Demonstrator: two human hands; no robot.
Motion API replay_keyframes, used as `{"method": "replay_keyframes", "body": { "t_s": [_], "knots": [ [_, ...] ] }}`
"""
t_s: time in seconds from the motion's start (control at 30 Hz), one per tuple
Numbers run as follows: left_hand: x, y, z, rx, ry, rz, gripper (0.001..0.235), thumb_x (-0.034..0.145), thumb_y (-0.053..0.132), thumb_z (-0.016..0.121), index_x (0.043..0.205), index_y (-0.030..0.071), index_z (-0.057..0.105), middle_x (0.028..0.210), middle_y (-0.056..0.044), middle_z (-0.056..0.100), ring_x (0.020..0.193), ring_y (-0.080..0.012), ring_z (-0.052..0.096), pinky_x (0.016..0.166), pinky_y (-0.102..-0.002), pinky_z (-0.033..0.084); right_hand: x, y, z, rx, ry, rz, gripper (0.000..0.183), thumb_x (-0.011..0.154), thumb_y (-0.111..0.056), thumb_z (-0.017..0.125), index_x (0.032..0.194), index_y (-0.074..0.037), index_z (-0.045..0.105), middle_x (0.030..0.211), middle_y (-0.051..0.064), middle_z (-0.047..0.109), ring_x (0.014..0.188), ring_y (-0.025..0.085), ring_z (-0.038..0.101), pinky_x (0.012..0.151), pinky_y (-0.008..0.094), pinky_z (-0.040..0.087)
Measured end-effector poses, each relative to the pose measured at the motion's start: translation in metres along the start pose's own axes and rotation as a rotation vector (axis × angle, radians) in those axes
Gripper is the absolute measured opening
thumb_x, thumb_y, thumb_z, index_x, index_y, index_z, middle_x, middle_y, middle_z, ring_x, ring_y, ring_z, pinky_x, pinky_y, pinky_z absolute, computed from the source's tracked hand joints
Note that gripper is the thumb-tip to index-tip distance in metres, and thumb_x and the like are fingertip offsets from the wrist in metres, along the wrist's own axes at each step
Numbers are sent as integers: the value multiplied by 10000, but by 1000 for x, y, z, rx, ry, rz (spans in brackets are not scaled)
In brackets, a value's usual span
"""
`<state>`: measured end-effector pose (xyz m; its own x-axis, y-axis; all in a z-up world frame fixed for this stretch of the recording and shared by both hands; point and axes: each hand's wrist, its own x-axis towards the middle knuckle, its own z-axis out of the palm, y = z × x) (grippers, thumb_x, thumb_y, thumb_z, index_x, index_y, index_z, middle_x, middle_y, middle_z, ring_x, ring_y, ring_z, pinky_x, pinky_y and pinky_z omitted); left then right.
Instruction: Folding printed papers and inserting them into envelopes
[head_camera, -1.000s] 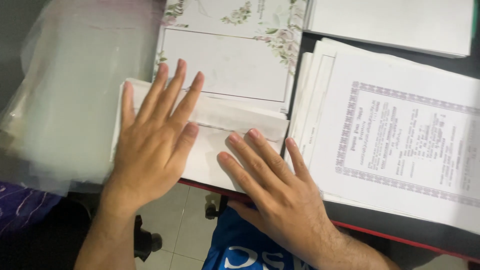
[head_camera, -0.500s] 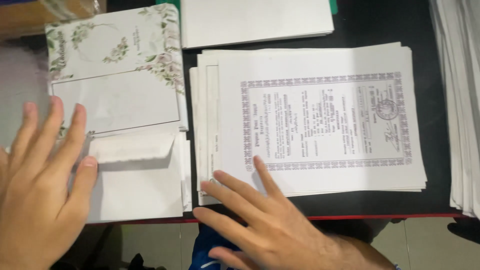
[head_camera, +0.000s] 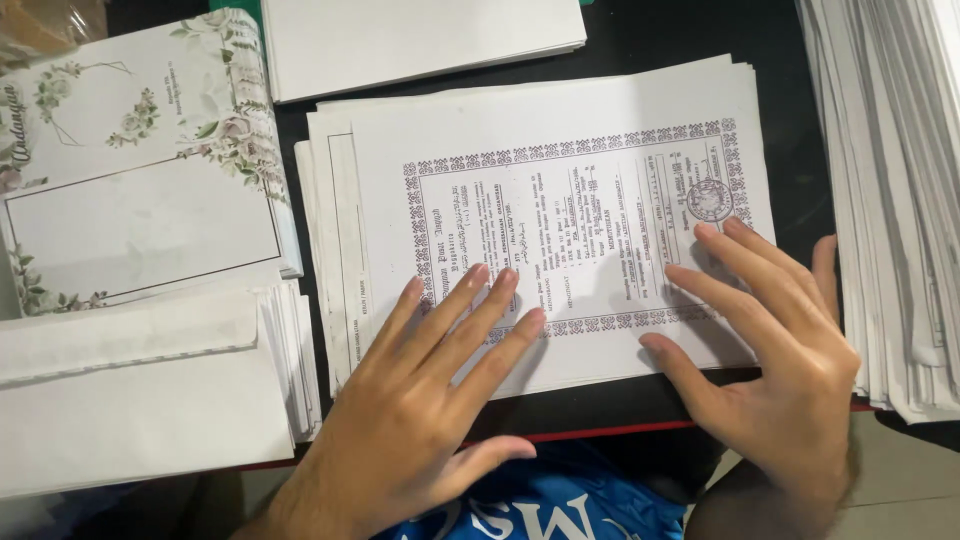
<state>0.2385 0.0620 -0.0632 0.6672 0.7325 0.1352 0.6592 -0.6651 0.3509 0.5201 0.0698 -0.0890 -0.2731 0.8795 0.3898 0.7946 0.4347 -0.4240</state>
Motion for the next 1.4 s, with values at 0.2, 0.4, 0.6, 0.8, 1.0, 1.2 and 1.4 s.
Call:
{"method": "replay_keyframes", "body": {
  "t_s": [0.2, 0.4, 0.6, 0.8, 1.0, 1.2, 1.4],
  "knots": [
    [1, 0, 12, 48, 56, 18, 764, 851, 551, 810, 1422, 93, 589, 1392, -129, 651, 1328, -314, 571, 1148, -589, 378, -11, 6, 0, 43, 87, 19, 359, 901, -173, 802, 1177, 40, 717, 1330, 280, 691, 1324, 472, 657, 1299, 692, 384],
    [3, 3, 9, 72, 219, 161, 230, 935, 156, 824, 1130, 57, 751, 1124, -143, 767, 1084, -327, 725, 1015, -586, 534, -13, 4, -14, 48, 108, 15, 398, 922, -186, 744, 1162, 129, 711, 1293, 343, 699, 1278, 502, 684, 1260, 605, 464],
    [-4, 6, 12, 7, 94, 141, 489, 817, 363, 891, 1173, 78, 715, 1243, -142, 722, 1218, -344, 655, 1072, -678, 442, -13, 13, -30, 41, 23, 4, 505, 898, -196, 725, 1199, 207, 679, 1332, 419, 676, 1275, 513, 674, 1128, 590, 531],
    [-12, 4, 7, -52, 134, 156, 193, 948, 178, 777, 1062, 27, 739, 1211, -172, 739, 1204, -368, 675, 1022, -549, 525, -14, 17, -34, 122, 3, 32, 558, 869, -185, 708, 1242, 224, 642, 1381, 429, 637, 1296, 503, 649, 1169, 563, 510],
    [-17, 3, -15, -153, 283, 45, 130, 918, 45, 791, 1039, 15, 754, 964, -99, 795, 926, -249, 775, 779, -374, 655, -17, 34, -44, 273, -77, 55, 681, 822, -142, 610, 1397, 185, 449, 1475, 442, 538, 1427, 515, 555, 1242, 551, 448],
    [-9, 11, -54, -264, 491, -16, 130, 927, 99, 651, 914, 30, 760, 769, -13, 774, 643, -105, 742, 578, -219, 546, 12, 36, -57, 269, -214, 82, 863, 705, 52, 609, 1518, 172, 343, 1357, 302, 604, 1412, 446, 555, 1262, 506, 397],
    [-31, 13, -51, -485, 632, -203, 363, 833, 258, 656, 1027, -49, 667, 829, -74, 763, 692, -123, 774, 617, -189, 646, 17, 85, -46, 286, -175, -114, 428, 1010, -313, 503, 1297, 4, 509, 1483, 292, 532, 1482, 451, 560, 1328, 576, 477]
  ]
}}
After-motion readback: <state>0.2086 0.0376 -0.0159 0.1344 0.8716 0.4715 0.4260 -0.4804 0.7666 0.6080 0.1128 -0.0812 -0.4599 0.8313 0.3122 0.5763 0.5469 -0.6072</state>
